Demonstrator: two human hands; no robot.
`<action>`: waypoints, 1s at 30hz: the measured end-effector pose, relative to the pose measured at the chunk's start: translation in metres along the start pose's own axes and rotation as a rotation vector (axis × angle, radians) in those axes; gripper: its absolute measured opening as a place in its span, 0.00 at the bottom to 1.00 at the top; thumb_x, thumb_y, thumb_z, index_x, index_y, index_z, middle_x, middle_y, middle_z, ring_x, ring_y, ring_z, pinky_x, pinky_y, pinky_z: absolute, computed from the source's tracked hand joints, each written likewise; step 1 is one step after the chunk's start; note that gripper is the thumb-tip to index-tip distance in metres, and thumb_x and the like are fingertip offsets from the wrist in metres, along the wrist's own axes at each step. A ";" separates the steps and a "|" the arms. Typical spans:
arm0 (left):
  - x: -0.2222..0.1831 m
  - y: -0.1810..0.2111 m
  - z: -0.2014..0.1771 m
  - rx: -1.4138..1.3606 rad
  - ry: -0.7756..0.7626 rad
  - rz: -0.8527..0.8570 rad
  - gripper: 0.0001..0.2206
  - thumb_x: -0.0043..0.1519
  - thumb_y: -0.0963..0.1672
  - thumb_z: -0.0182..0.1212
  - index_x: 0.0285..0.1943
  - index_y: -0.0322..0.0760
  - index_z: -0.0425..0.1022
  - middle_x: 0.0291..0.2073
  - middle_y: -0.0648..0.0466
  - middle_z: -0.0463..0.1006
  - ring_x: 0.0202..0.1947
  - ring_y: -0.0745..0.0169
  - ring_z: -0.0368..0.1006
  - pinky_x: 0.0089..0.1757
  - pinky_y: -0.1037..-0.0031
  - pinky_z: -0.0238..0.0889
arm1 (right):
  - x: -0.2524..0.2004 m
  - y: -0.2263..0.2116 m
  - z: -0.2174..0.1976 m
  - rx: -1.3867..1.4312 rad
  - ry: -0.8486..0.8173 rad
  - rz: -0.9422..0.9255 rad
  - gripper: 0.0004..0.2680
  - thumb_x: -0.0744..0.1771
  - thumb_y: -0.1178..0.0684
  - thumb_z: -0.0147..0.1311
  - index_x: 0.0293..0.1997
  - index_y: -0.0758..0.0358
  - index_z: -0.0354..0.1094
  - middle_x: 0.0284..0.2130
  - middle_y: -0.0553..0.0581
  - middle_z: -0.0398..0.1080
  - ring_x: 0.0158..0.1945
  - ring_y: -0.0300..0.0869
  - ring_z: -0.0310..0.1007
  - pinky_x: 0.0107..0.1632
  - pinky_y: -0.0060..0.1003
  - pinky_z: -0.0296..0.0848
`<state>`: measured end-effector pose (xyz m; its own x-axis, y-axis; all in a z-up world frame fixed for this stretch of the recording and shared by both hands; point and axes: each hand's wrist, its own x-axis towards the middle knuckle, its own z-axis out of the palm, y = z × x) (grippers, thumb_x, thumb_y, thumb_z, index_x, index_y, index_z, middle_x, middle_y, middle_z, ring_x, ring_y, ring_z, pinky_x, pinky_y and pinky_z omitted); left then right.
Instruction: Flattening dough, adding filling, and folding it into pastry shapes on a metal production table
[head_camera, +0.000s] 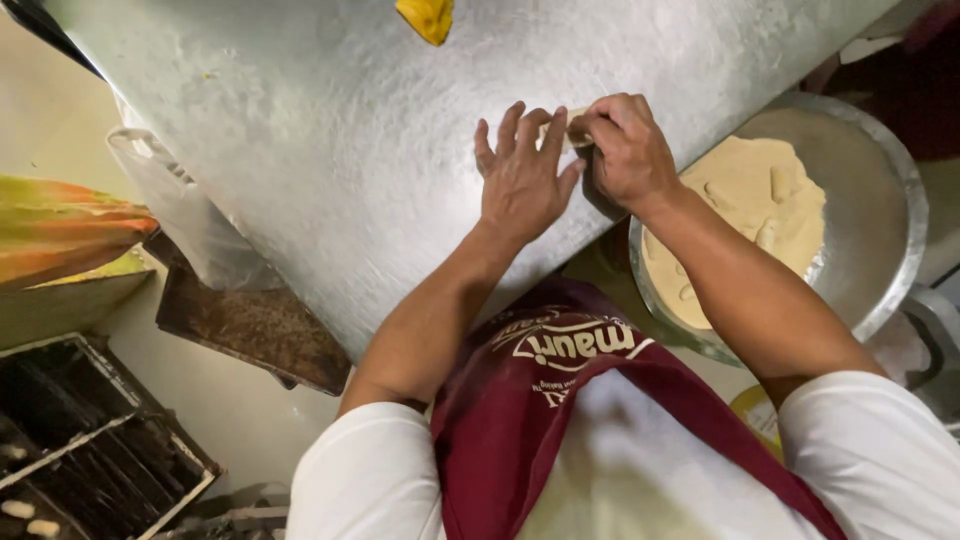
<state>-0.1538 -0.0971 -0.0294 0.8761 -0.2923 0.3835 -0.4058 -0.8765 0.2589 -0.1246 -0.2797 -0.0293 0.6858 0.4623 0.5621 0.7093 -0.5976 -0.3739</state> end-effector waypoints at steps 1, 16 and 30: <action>-0.008 0.002 0.005 -0.024 -0.118 -0.003 0.24 0.67 0.55 0.52 0.66 0.42 0.68 0.58 0.52 0.69 0.68 0.43 0.58 0.64 0.39 0.39 | -0.011 -0.001 0.005 -0.020 -0.042 0.013 0.08 0.72 0.60 0.50 0.46 0.77 0.74 0.42 0.65 0.67 0.43 0.57 0.65 0.46 0.47 0.69; -0.061 -0.022 -0.015 -0.353 0.135 -0.007 0.14 0.64 0.45 0.64 0.56 0.36 0.76 0.46 0.47 0.73 0.51 0.43 0.66 0.57 0.50 0.55 | 0.009 -0.028 0.043 -0.391 -0.231 0.218 0.23 0.65 0.39 0.57 0.59 0.69 0.63 0.61 0.68 0.55 0.60 0.64 0.56 0.53 0.59 0.64; -0.042 -0.010 -0.027 -0.326 0.174 0.084 0.21 0.75 0.50 0.46 0.53 0.23 0.75 0.46 0.39 0.71 0.46 0.38 0.70 0.48 0.51 0.62 | 0.004 -0.003 0.023 -0.335 -0.537 0.454 0.34 0.77 0.21 0.50 0.85 0.51 0.36 0.75 0.60 0.22 0.76 0.62 0.21 0.74 0.68 0.46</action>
<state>-0.1939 -0.0655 -0.0244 0.7904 -0.2635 0.5531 -0.5602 -0.6764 0.4782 -0.1203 -0.2611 -0.0431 0.9427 0.3283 -0.0589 0.3121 -0.9306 -0.1911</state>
